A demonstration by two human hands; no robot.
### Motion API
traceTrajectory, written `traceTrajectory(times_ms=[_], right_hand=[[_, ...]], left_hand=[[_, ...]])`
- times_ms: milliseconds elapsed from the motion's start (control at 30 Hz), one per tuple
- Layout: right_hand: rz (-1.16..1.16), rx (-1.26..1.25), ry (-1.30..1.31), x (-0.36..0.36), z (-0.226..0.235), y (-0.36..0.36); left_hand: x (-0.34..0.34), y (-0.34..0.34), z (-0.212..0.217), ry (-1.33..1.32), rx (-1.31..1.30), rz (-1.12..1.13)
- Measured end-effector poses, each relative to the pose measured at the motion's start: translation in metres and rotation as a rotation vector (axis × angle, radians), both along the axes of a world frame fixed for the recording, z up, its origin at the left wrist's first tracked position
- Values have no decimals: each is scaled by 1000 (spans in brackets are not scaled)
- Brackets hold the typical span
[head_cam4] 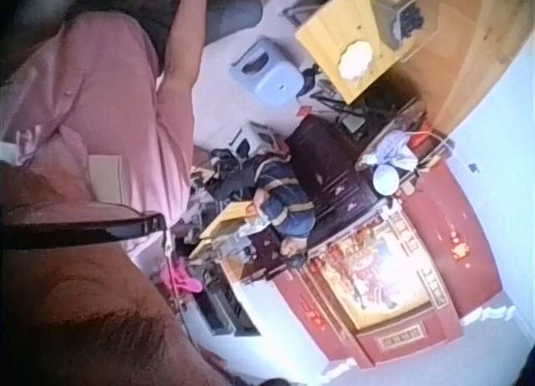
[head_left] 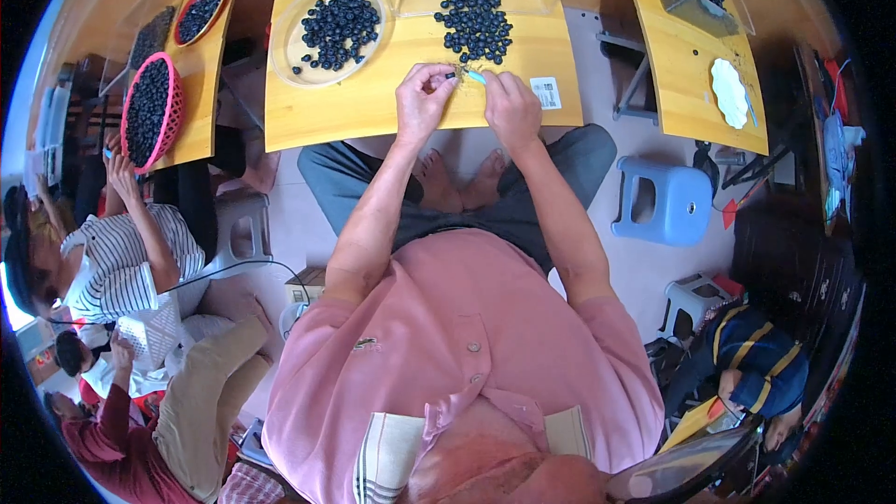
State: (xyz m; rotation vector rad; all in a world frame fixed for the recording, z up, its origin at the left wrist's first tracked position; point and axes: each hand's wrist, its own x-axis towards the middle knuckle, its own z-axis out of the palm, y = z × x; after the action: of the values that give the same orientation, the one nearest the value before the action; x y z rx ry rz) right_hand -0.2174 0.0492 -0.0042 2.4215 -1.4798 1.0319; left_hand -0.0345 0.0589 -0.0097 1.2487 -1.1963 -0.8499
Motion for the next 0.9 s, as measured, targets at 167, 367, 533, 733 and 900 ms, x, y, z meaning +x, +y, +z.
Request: traceTrajectory(times_ms=[167, 367, 533, 733, 900], right_hand=[[-22, -8, -33, -5, 0, 4], [7, -4, -43, -5, 4, 5], [4, -5, -94, -4, 3, 3], [4, -22, -84, -3, 5, 3], [9, -13, -96, -3, 3, 3]], left_hand=[[6, 1, 16, -52, -92, 49], [92, -36, 68, -369, -280, 372], [89, -55, 87, -628, -290, 202], [30, -60, 41, -748, -124, -70], [19, -67, 25, -811, -78, -85]])
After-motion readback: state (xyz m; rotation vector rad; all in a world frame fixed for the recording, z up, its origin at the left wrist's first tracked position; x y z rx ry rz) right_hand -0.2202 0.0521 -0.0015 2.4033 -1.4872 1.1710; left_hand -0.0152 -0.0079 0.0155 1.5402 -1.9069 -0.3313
